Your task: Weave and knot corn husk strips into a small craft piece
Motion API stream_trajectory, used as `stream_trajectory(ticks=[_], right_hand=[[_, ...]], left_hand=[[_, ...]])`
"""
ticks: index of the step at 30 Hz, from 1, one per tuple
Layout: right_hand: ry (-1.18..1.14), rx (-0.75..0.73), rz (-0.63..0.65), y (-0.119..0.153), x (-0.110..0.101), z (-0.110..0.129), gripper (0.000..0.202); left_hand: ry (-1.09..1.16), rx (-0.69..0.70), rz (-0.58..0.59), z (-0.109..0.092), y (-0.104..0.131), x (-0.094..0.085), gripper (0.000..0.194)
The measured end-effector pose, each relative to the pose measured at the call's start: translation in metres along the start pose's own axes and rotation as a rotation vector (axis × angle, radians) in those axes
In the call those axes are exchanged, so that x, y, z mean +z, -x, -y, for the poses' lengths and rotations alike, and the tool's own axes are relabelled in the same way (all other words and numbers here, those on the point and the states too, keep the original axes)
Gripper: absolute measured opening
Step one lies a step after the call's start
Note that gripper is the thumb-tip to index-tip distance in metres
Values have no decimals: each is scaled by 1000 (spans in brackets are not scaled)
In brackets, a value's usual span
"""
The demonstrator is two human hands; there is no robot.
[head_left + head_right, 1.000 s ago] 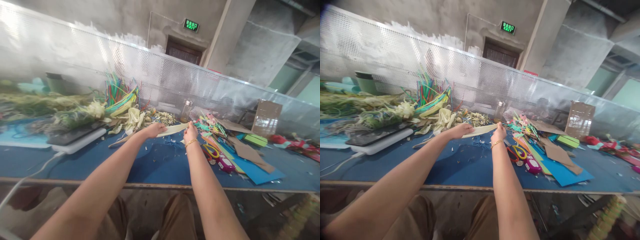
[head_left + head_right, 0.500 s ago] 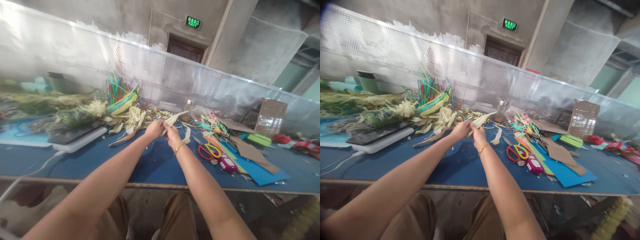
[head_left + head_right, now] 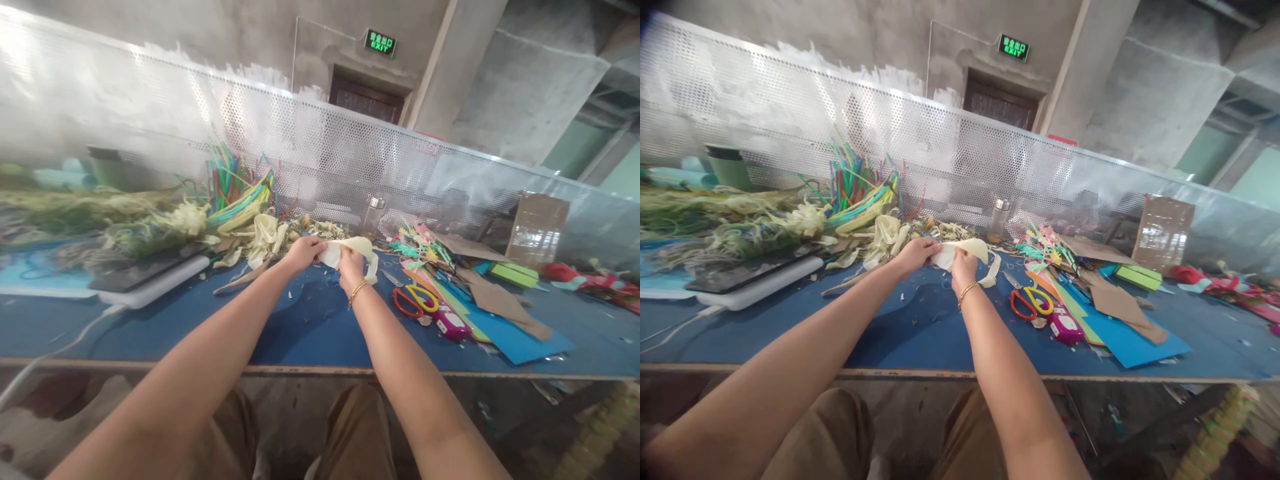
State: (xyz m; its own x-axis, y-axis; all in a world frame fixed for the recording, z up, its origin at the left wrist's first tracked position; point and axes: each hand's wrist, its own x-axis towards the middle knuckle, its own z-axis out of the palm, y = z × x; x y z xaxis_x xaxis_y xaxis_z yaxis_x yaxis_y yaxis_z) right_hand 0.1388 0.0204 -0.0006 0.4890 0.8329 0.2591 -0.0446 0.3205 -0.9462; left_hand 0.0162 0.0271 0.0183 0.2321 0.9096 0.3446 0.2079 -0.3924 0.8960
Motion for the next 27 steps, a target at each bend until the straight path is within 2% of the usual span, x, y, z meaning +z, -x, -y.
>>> stream_trajectory(ticks=[3,6,15,18,21,27], right_hand=[[112,-119,-59,-2,-6,4,22],[132,-139,-106,-4,-9,9,20],[-121,45,-23,-5,-6,12,6],[-122,59,-29,-7,-8,12,3],[-97,56,-28,-10,-9,11,11],[30,26,29,-11,-7,0,16]], left_hand=[[-28,-8,6,-1,-2,-4,32],[-54,-5,13,0,-4,-8,30],[-113,14,-77,3,-6,-16,26],[-136,32,-90,6,-8,-18,26],[-169,41,-109,13,-11,-21,27],[-356,101,-145,18,-12,-21,29]])
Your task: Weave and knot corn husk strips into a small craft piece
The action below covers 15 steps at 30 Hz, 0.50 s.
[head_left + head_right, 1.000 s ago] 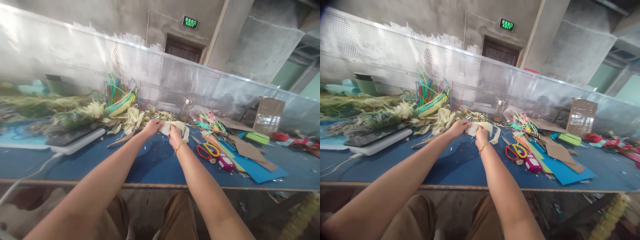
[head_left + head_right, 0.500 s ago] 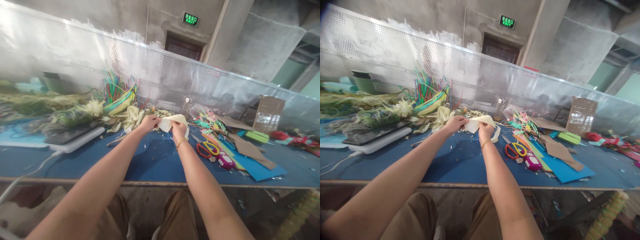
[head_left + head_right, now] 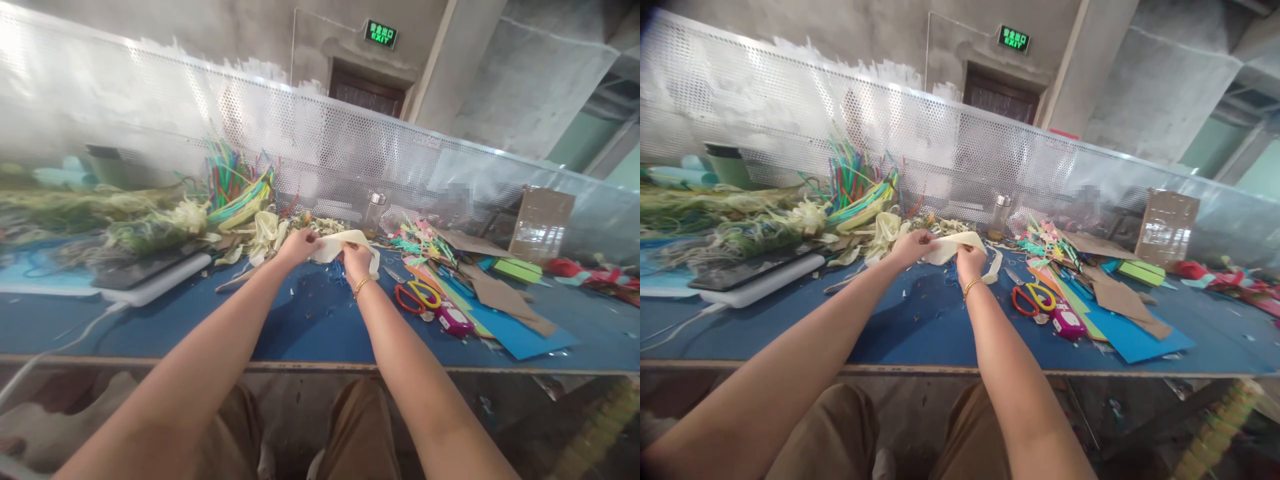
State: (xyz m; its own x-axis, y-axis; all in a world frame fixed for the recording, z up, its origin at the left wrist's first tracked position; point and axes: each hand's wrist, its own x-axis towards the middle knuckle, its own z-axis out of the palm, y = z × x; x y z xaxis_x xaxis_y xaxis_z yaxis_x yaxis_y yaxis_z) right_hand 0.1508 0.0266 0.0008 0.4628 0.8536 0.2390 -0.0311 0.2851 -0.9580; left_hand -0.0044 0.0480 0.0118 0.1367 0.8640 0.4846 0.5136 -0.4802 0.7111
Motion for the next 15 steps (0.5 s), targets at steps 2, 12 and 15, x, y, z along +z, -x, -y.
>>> stream_trajectory(ticks=[2,12,15], right_hand=[[84,-52,49,1,2,-6,16],[165,-161,263,8,4,-11,22],[142,-147,264,9,6,-11,19]], left_hand=[[-15,37,7,-4,3,1,35],[-66,28,-102,-8,2,2,29],[-62,13,-100,-8,3,2,33]])
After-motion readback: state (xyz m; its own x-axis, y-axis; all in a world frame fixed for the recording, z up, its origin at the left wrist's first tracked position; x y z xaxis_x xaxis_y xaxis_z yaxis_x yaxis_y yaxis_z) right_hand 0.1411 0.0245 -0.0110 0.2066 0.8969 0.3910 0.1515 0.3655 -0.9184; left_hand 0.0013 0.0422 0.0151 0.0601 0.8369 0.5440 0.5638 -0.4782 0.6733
